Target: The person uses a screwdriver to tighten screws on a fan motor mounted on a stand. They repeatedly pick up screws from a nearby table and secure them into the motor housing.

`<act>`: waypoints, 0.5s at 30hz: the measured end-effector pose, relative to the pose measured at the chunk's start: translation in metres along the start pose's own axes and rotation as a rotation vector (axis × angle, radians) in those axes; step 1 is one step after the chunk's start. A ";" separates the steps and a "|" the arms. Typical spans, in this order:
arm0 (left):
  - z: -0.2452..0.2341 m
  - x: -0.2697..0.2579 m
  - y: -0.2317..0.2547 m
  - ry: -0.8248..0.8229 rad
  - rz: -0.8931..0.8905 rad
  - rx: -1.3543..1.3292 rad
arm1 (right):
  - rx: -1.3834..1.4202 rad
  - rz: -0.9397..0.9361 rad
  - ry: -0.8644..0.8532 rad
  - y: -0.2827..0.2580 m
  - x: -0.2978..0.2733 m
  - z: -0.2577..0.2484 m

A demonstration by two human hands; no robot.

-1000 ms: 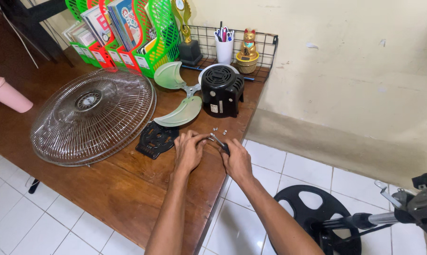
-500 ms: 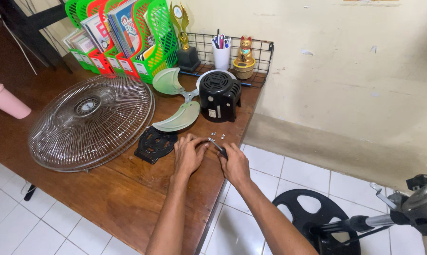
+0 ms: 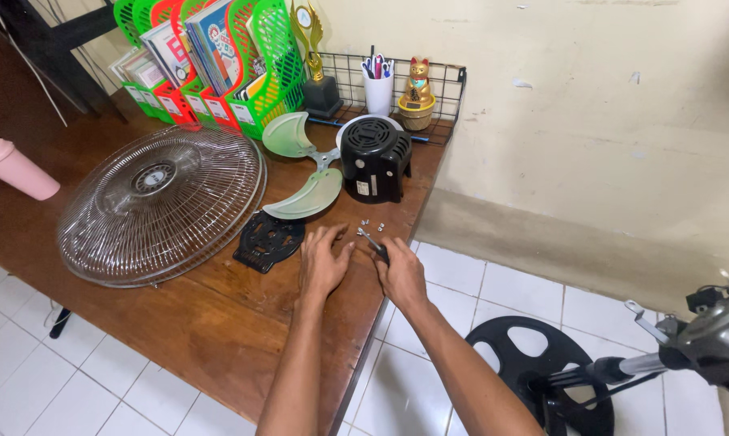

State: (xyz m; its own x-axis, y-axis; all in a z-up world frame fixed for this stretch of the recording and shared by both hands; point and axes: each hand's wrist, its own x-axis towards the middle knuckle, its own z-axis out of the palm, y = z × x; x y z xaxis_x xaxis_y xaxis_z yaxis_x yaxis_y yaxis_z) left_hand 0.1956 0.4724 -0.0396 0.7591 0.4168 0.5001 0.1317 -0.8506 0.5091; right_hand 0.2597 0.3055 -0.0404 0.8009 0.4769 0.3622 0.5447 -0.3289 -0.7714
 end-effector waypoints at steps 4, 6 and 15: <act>0.001 -0.021 0.007 0.042 -0.150 -0.230 | 0.054 0.053 -0.004 0.001 -0.006 -0.001; -0.004 -0.038 0.018 0.043 -0.205 -0.293 | 0.115 0.027 -0.002 0.004 -0.015 -0.012; -0.031 -0.112 0.106 -0.007 -0.272 -0.586 | 0.300 0.279 -0.005 -0.013 -0.132 -0.125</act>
State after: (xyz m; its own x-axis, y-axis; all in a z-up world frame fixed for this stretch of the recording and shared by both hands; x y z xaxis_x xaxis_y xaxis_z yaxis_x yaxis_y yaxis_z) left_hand 0.1052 0.3455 -0.0201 0.7519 0.5894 0.2953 -0.0479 -0.3980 0.9161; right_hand 0.1787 0.1447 -0.0128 0.9059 0.4074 0.1157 0.2096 -0.1940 -0.9583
